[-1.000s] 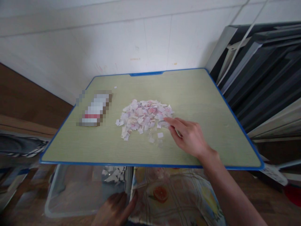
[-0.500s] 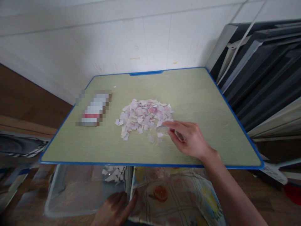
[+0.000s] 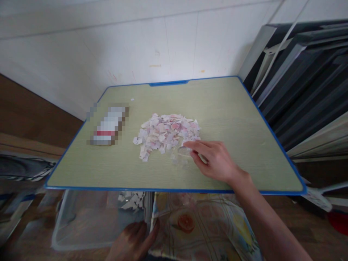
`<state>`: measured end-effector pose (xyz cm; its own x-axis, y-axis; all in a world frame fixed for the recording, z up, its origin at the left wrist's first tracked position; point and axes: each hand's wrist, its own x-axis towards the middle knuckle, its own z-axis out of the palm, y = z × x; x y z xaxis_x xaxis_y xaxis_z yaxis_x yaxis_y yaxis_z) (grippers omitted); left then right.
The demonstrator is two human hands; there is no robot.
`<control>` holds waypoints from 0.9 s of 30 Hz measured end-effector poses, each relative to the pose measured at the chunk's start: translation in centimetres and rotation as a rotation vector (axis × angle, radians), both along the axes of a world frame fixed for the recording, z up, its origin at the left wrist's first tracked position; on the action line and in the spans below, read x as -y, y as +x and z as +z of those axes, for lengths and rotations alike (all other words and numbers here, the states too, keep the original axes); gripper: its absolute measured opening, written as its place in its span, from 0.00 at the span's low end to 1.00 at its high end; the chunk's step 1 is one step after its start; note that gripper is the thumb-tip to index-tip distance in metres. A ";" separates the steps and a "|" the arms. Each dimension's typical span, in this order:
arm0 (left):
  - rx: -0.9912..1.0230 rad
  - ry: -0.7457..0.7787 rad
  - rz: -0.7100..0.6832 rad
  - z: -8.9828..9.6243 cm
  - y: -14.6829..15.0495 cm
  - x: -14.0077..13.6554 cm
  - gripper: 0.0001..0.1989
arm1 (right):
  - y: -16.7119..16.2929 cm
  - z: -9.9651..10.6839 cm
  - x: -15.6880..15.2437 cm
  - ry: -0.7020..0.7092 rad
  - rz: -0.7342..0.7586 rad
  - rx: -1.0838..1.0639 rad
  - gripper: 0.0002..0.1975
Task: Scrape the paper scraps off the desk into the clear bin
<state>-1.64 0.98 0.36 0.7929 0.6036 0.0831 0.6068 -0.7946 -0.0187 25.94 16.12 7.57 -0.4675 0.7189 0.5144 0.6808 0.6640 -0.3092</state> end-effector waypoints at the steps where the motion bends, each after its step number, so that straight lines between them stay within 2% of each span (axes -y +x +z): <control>1: -0.001 -0.001 -0.003 -0.1 0.0 0.0 0.25 | 0.0 0.0 0.0 -0.007 -0.011 -0.032 0.11; 4: 0.013 -0.007 -0.008 -0.1 -0.1 0.0 0.25 | -0.1 0.0 -0.2 -0.025 -0.066 -0.031 0.13; 9: 0.026 0.014 0.007 0.2 0.1 -0.2 0.24 | -0.3 0.0 -0.4 -0.063 -0.040 -0.005 0.12; 13: 0.020 0.004 -0.002 0.3 0.2 -0.3 0.24 | -0.4 0.1 -0.4 -0.055 -0.085 -0.012 0.13; 17: 0.010 0.008 0.004 0.3 0.1 -0.1 0.24 | -0.5 0.1 -0.5 -0.065 -0.032 -0.006 0.12; 27: 0.023 0.017 0.000 0.3 0.0 -0.1 0.25 | -0.4 0.1 -0.2 -0.032 -0.042 -0.056 0.12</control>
